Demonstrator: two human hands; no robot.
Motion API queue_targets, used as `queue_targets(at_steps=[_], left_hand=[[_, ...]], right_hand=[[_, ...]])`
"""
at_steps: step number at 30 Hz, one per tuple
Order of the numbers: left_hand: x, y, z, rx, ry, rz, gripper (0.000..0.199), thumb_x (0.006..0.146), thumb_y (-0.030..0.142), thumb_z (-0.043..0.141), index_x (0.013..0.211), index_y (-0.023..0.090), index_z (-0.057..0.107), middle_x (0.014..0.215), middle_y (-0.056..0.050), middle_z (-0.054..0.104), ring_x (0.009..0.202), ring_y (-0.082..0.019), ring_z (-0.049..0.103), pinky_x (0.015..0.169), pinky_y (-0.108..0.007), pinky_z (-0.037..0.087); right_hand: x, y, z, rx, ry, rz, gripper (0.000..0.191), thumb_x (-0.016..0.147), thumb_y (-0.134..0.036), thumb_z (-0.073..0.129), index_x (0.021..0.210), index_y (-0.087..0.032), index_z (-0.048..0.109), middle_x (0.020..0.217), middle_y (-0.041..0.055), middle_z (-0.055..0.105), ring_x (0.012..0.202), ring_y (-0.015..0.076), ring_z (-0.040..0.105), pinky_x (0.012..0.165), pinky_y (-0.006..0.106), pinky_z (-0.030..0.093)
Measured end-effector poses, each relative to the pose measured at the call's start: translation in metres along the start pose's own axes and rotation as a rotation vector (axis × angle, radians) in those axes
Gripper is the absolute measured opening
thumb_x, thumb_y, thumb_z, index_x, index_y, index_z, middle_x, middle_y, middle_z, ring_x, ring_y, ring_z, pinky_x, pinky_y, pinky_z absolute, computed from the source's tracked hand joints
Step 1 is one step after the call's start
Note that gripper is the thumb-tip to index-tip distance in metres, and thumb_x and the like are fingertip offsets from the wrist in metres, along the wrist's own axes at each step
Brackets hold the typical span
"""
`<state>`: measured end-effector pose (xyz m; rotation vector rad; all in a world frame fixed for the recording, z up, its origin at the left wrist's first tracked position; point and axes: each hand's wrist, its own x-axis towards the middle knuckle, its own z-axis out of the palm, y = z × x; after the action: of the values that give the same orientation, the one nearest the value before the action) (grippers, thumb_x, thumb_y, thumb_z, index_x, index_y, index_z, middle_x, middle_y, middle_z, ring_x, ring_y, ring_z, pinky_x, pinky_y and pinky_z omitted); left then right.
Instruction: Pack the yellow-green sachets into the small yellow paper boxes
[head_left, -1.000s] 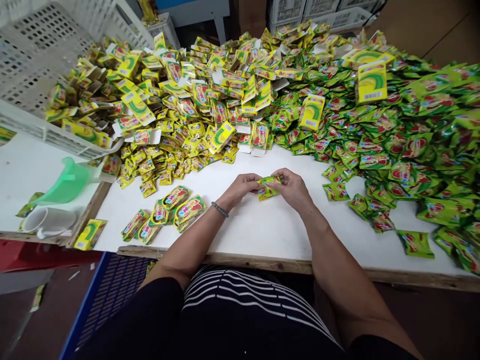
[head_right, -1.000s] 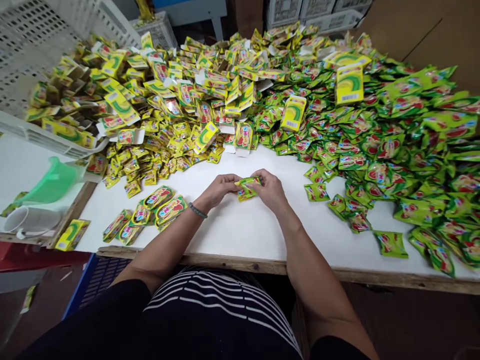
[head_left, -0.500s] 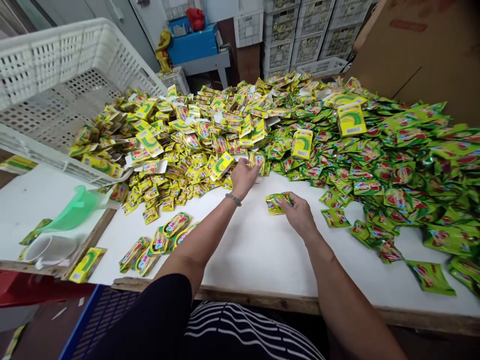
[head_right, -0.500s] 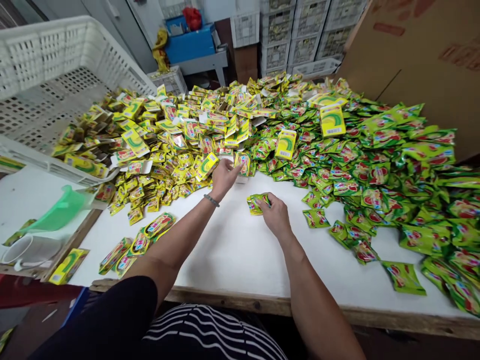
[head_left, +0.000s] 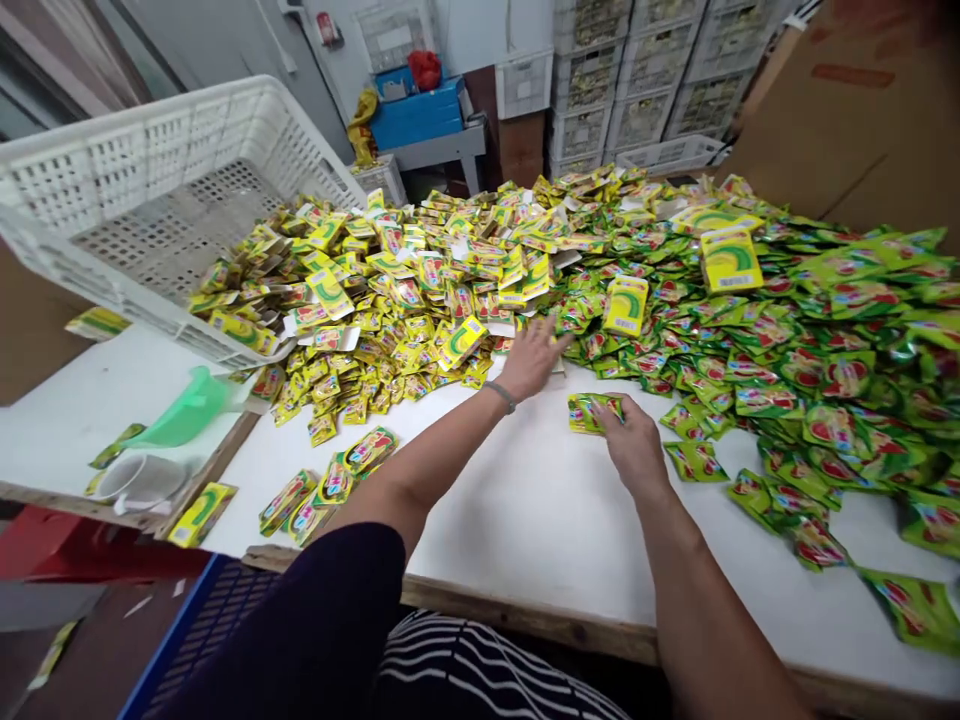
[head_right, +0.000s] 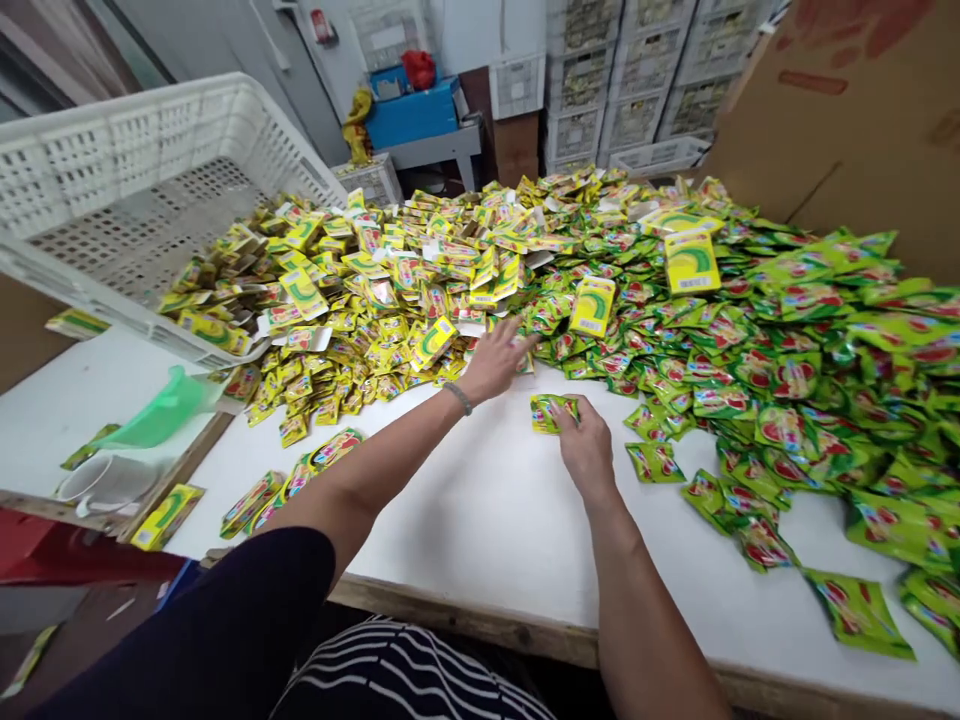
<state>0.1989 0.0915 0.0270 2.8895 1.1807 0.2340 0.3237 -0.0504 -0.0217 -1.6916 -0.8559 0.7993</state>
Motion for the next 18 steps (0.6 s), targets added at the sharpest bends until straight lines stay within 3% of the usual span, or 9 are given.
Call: queue_targets(at_steps=[2, 5, 9, 11, 14, 18], left_hand=[[0.014, -0.004, 0.000, 0.075, -0.114, 0.162, 0.054, 0.083, 0.007, 0.049, 0.134, 0.025, 0.057, 0.146, -0.014, 0.045, 0.136, -0.037, 0.035, 0.106, -0.053, 0.030], [0.024, -0.009, 0.002, 0.116, -0.275, 0.129, 0.043, 0.078, 0.013, 0.064, 0.121, 0.017, 0.066, 0.129, -0.020, 0.058, 0.123, -0.038, 0.045, 0.098, -0.050, 0.036], [0.009, -0.021, 0.000, 0.107, -0.320, 0.128, 0.051, 0.069, 0.027, 0.079, 0.114, 0.008, 0.067, 0.110, -0.024, 0.063, 0.110, -0.037, 0.051, 0.087, -0.042, 0.041], [-0.002, -0.031, -0.006, 0.093, -0.287, 0.170, 0.052, 0.074, 0.028, 0.074, 0.122, 0.009, 0.064, 0.122, -0.024, 0.058, 0.114, -0.037, 0.049, 0.087, -0.040, 0.040], [-0.007, -0.045, -0.017, 0.100, -0.328, 0.195, 0.058, 0.078, 0.012, 0.064, 0.135, 0.015, 0.056, 0.136, -0.020, 0.052, 0.122, -0.035, 0.045, 0.087, -0.038, 0.040], [-0.005, -0.046, -0.019, 0.176, -0.437, 0.181, 0.042, 0.085, 0.008, 0.052, 0.125, 0.015, 0.064, 0.124, -0.018, 0.061, 0.118, -0.032, 0.048, 0.089, -0.037, 0.040]], right_hand=[[-0.001, 0.001, 0.001, 0.072, -0.017, 0.020, 0.047, 0.072, -0.063, 0.061, 0.093, -0.021, 0.061, 0.085, 0.0057, 0.068, 0.077, 0.0227, 0.065, 0.069, 0.038, 0.057], [-0.001, 0.003, 0.003, 0.167, -0.058, 0.067, 0.049, 0.069, -0.063, 0.063, 0.094, -0.022, 0.059, 0.092, 0.0070, 0.068, 0.079, 0.0232, 0.066, 0.063, 0.037, 0.059], [-0.004, -0.002, 0.003, 0.074, -0.104, 0.044, 0.046, 0.070, -0.060, 0.063, 0.098, -0.023, 0.062, 0.088, 0.0063, 0.069, 0.077, 0.0242, 0.067, 0.066, 0.039, 0.058], [-0.007, -0.006, 0.002, -0.022, -0.104, 0.011, 0.045, 0.072, -0.058, 0.060, 0.099, -0.023, 0.064, 0.087, 0.0066, 0.070, 0.078, 0.0251, 0.066, 0.072, 0.042, 0.057], [-0.006, -0.008, 0.000, -0.124, -0.083, -0.034, 0.043, 0.074, -0.055, 0.058, 0.100, -0.022, 0.066, 0.088, 0.0079, 0.071, 0.081, 0.0262, 0.065, 0.080, 0.045, 0.054], [-0.004, 0.001, -0.004, -0.065, -0.094, -0.063, 0.045, 0.074, -0.058, 0.061, 0.100, -0.022, 0.064, 0.085, 0.0064, 0.069, 0.077, 0.0239, 0.064, 0.073, 0.043, 0.056]])
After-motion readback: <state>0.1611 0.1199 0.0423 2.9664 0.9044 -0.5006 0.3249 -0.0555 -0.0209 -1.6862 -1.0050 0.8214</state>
